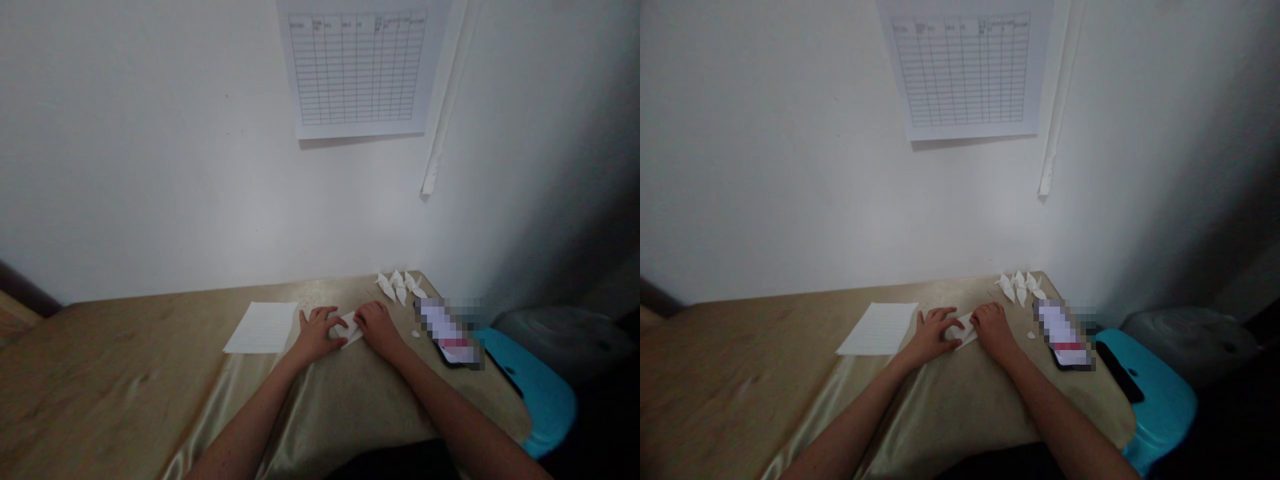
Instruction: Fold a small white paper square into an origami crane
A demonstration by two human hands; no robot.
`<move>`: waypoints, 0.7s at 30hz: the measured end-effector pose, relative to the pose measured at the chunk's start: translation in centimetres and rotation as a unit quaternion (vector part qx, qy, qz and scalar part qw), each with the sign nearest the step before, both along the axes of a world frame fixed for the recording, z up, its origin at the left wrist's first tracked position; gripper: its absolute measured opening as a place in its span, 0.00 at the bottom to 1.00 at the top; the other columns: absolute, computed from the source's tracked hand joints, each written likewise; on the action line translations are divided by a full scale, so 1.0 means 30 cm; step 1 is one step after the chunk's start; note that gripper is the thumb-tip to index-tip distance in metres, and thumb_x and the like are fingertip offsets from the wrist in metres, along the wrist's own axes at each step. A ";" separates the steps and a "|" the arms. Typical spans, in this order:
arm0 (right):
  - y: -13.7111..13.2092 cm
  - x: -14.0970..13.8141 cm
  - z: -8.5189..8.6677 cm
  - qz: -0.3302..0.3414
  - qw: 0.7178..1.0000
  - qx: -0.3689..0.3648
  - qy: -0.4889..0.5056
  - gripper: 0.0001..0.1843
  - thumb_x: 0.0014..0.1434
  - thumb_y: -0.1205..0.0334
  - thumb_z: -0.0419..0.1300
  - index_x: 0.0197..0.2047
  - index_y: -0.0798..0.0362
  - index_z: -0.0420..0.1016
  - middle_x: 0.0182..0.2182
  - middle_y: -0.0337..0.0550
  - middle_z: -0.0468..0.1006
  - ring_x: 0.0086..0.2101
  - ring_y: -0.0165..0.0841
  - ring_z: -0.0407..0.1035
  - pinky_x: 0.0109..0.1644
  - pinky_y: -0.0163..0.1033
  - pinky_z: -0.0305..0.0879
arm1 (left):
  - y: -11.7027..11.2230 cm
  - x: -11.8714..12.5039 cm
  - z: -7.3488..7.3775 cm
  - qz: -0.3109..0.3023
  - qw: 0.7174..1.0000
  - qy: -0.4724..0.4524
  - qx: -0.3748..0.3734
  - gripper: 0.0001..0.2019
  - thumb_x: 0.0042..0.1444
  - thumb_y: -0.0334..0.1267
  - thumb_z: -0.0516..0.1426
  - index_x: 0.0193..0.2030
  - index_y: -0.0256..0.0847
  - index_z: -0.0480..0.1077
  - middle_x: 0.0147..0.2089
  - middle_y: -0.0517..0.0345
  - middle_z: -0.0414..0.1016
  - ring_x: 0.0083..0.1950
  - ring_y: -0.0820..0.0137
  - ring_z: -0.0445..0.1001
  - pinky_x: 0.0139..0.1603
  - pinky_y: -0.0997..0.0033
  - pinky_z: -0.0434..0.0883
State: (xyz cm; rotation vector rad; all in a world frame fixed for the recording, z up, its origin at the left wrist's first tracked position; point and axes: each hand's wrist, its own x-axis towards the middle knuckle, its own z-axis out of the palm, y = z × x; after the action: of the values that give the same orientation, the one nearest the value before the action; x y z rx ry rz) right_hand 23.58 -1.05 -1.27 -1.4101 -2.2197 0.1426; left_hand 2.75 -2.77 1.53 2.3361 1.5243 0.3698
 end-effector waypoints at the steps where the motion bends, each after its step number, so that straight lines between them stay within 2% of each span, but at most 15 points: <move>1: -0.003 -0.006 0.004 -0.009 1.000 0.006 -0.016 0.08 0.67 0.64 0.54 0.39 0.53 0.75 0.41 0.47 0.79 0.48 0.40 0.69 0.64 0.51 0.51 | 0.000 -0.001 0.002 -0.003 1.000 -0.001 -0.002 0.18 0.52 0.50 0.65 0.51 0.61 0.75 0.70 0.59 0.62 0.72 0.51 0.54 0.67 0.23 0.34; 8: -0.009 -0.033 0.005 -0.025 0.996 0.040 -0.077 0.08 0.67 0.63 0.55 0.41 0.52 0.76 0.42 0.48 0.79 0.49 0.42 0.68 0.67 0.56 0.44 | 0.002 -0.005 0.013 0.000 1.000 -0.010 -0.015 0.14 0.51 0.48 0.66 0.46 0.59 0.78 0.69 0.60 0.65 0.71 0.51 0.55 0.68 0.24 0.35; 11: -0.009 -0.038 0.005 -0.026 0.995 0.050 -0.084 0.08 0.67 0.64 0.55 0.42 0.52 0.76 0.41 0.49 0.78 0.49 0.43 0.67 0.67 0.57 0.43 | 0.005 -0.004 0.008 0.007 1.000 -0.022 -0.008 0.08 0.55 0.49 0.63 0.41 0.57 0.80 0.68 0.61 0.66 0.71 0.53 0.56 0.68 0.24 0.35; 13: -0.011 -0.040 0.006 -0.026 0.994 0.055 -0.089 0.09 0.67 0.65 0.55 0.42 0.52 0.76 0.41 0.50 0.78 0.49 0.44 0.67 0.67 0.57 0.42 | 0.007 0.000 0.004 0.018 0.999 -0.028 -0.006 0.09 0.57 0.52 0.61 0.38 0.55 0.80 0.67 0.61 0.68 0.70 0.53 0.57 0.68 0.24 0.35; 16: -0.014 -0.042 0.005 -0.023 0.994 0.057 -0.092 0.09 0.67 0.64 0.54 0.42 0.52 0.76 0.42 0.50 0.78 0.49 0.44 0.66 0.67 0.58 0.42 | 0.009 0.010 0.002 0.033 0.999 -0.031 -0.013 0.10 0.55 0.54 0.63 0.37 0.55 0.81 0.67 0.61 0.68 0.70 0.52 0.57 0.68 0.24 0.35; 21: -0.012 -0.042 -0.002 -0.030 0.994 0.053 -0.089 0.08 0.67 0.64 0.55 0.42 0.50 0.76 0.42 0.49 0.78 0.49 0.42 0.66 0.67 0.58 0.42 | 0.007 0.023 0.014 0.050 0.998 -0.020 -0.022 0.09 0.51 0.52 0.66 0.37 0.57 0.81 0.67 0.62 0.67 0.70 0.51 0.57 0.68 0.25 0.35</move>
State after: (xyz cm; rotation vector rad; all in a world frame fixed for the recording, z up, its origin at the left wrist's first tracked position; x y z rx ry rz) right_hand 22.34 -1.41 -1.31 -1.4800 -2.2853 -0.1245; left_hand 3.43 -2.56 1.95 2.2111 1.6173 0.4009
